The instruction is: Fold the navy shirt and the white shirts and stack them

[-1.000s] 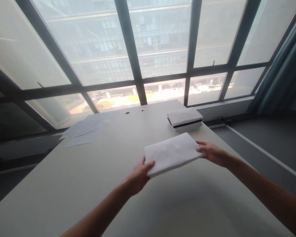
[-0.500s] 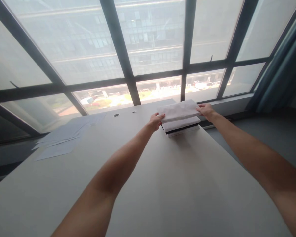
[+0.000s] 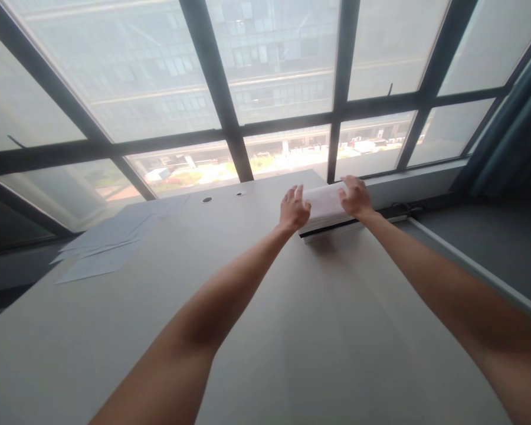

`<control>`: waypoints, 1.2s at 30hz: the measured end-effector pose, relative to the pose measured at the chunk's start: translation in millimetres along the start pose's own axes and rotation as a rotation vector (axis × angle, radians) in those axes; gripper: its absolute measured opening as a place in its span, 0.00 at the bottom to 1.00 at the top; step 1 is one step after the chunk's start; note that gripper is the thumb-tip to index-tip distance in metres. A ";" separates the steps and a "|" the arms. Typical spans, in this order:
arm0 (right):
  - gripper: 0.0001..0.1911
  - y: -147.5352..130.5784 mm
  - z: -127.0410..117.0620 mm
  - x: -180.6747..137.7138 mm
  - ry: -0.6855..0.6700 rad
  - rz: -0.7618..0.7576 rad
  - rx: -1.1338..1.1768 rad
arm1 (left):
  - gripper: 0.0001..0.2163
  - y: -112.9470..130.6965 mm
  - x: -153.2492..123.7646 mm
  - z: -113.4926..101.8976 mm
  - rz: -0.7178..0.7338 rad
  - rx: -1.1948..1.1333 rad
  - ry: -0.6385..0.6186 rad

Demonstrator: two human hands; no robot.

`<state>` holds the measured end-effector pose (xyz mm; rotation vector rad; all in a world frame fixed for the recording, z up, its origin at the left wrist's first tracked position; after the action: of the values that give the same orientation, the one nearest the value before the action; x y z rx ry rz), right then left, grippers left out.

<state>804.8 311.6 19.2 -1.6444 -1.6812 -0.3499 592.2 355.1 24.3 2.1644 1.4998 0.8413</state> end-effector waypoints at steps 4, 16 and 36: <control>0.29 -24.9 46.9 7.6 -0.398 -0.121 -0.016 | 0.28 13.7 -2.1 41.9 0.125 0.348 -0.149; 0.32 59.2 -36.8 -24.5 -0.193 0.344 -0.153 | 0.40 -152.8 19.0 -101.5 -0.347 0.354 -0.083; 0.31 -342.0 77.9 -229.2 -0.564 -0.178 0.211 | 0.31 -215.6 -300.1 -126.2 -0.231 0.544 -0.201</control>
<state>434.1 145.7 -84.1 -1.5214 -2.1978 0.2308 280.4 149.6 -89.7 2.2749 1.9859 0.1345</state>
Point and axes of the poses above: each hand's wrist, its own x-axis towards the middle knuckle, its own z-axis out of the palm, y = z × x, the point moved 8 cm from there along x, towards the middle knuckle, and after that the axes turned 15 degrees about -z, right-handed, at the moved point
